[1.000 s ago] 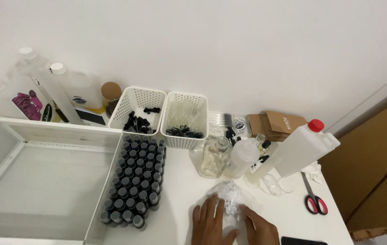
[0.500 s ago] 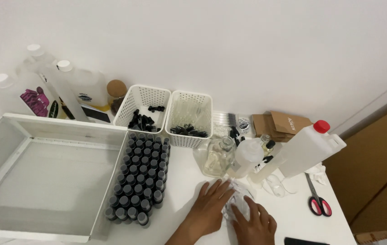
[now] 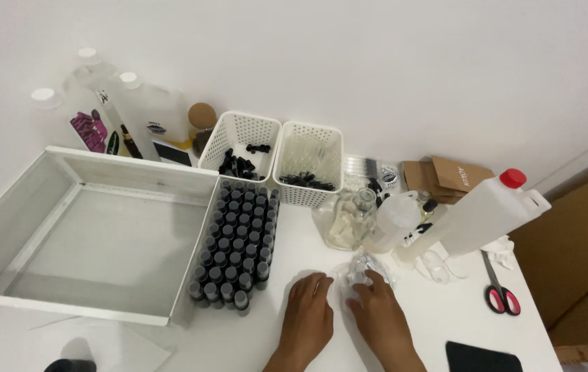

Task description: Assembling small perfume spray bottles by attaching nozzles and placing them into an organized tray

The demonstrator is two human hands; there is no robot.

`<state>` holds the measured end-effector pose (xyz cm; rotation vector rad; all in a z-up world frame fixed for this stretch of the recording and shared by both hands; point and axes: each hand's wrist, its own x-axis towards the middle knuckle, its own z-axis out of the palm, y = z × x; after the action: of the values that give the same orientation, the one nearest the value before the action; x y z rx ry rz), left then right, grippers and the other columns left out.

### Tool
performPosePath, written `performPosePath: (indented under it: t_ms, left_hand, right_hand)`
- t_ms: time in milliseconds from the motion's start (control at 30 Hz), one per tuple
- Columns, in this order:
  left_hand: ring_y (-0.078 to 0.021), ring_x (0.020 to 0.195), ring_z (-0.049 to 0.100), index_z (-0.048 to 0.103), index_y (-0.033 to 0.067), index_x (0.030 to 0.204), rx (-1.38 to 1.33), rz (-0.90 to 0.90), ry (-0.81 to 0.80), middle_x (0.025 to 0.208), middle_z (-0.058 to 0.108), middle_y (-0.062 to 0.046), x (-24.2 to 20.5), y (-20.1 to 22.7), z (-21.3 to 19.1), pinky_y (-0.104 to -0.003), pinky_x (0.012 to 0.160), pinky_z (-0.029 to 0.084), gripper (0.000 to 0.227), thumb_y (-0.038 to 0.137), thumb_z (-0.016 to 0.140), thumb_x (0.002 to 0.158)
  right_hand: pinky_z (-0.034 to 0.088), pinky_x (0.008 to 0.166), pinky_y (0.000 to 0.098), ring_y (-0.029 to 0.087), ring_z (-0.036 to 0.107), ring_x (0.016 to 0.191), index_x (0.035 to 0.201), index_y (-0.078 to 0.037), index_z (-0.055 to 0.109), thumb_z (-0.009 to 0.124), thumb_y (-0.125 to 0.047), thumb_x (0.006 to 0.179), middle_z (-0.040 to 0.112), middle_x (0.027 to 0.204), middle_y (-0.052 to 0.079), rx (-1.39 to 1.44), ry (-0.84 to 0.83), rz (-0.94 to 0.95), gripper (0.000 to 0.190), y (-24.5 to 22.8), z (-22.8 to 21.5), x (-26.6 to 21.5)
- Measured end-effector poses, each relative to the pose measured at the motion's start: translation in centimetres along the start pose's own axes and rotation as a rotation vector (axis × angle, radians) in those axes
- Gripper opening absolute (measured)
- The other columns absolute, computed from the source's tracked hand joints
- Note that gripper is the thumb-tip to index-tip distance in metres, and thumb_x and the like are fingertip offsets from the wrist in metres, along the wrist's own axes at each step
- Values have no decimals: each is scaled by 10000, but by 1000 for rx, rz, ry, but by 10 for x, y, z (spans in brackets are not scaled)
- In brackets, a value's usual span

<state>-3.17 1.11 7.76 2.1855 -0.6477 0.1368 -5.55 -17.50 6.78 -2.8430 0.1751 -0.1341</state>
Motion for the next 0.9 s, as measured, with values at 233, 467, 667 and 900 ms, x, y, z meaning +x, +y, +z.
performPosePath:
  t_ms: [233, 467, 667, 900]
  left_hand:
    - [-311, 1214, 543, 432, 36, 1485, 27, 39, 62, 1308, 600, -125, -12, 18, -3, -472, 1017, 374, 655, -29, 583, 851]
    - [-392, 1457, 299, 588, 42, 1318, 193, 27, -103, 1526, 448, -127, -12, 10, 14, -688, 1070, 216, 411, 81, 505, 917]
    - [-417, 1500, 222, 604, 85, 1292, 201, -18, -182, 1576, 364, -168, 26, 2, 14, -724, 1111, 150, 350, 169, 476, 977]
    - [-377, 1136, 520, 638, 62, 1281, 227, 56, 46, 1353, 541, -174, 31, -13, 23, -485, 923, 419, 461, -52, 585, 838]
  right_hand:
    - [601, 647, 566, 467, 658, 1001, 1152, -109, 651, 718, -317, 903, 537, 1344, 158, -52, 97, -4, 331, -12, -1, 9]
    - [564, 592, 570, 474, 686, 693, 945, -53, 700, 595, -348, 993, 600, 1217, 172, -85, 152, 124, 316, -18, 14, 10]
    - [569, 608, 535, 453, 687, 688, 969, -101, 712, 558, -217, 978, 553, 1263, 161, -139, 46, 195, 193, -26, 2, 21]
    - [523, 507, 409, 330, 584, 890, 749, -119, 731, 709, -130, 829, 560, 1054, 92, -378, 296, -5, 83, -32, 0, 41]
